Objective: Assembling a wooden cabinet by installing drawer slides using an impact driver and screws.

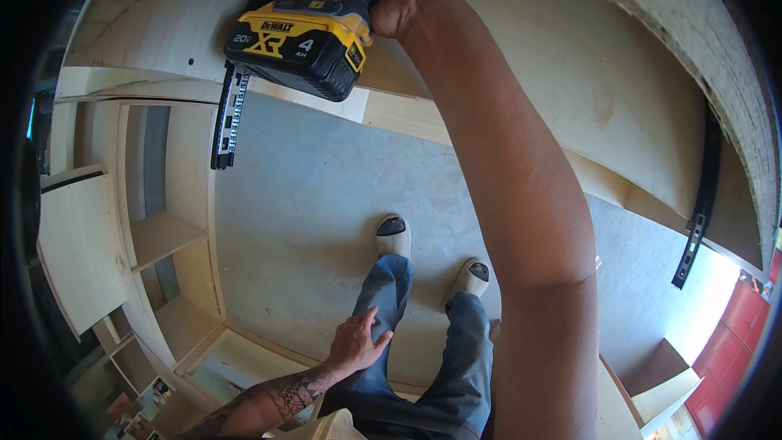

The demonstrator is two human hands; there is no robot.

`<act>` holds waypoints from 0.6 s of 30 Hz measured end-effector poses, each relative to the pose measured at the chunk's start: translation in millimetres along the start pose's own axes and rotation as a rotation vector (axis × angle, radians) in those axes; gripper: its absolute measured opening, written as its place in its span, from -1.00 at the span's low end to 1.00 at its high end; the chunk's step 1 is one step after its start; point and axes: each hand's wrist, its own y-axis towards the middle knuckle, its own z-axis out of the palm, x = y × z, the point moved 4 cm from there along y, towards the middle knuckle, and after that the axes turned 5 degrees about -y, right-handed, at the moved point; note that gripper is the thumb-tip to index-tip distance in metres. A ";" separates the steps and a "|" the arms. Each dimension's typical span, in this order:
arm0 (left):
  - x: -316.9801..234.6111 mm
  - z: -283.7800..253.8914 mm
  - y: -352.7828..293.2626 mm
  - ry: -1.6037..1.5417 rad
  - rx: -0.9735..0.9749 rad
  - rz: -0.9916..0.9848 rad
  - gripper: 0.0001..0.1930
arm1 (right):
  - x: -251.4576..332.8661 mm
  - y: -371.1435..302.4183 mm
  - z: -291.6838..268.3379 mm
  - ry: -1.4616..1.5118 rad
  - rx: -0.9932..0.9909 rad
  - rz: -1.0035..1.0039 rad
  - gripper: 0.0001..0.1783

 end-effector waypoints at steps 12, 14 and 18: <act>-5.2 -7.8 4.4 0.028 -0.013 0.021 -0.29 | -2.9 13.2 -0.5 0.001 -0.118 -0.017 -0.67; -4.5 -7.9 4.1 0.031 -0.014 0.024 -0.29 | -2.5 16.0 -0.3 0.001 -0.137 -0.020 -0.67; -6.5 -9.0 5.3 0.040 0.007 0.012 -0.30 | -3.6 13.7 0.3 -0.004 -0.172 -0.027 -0.67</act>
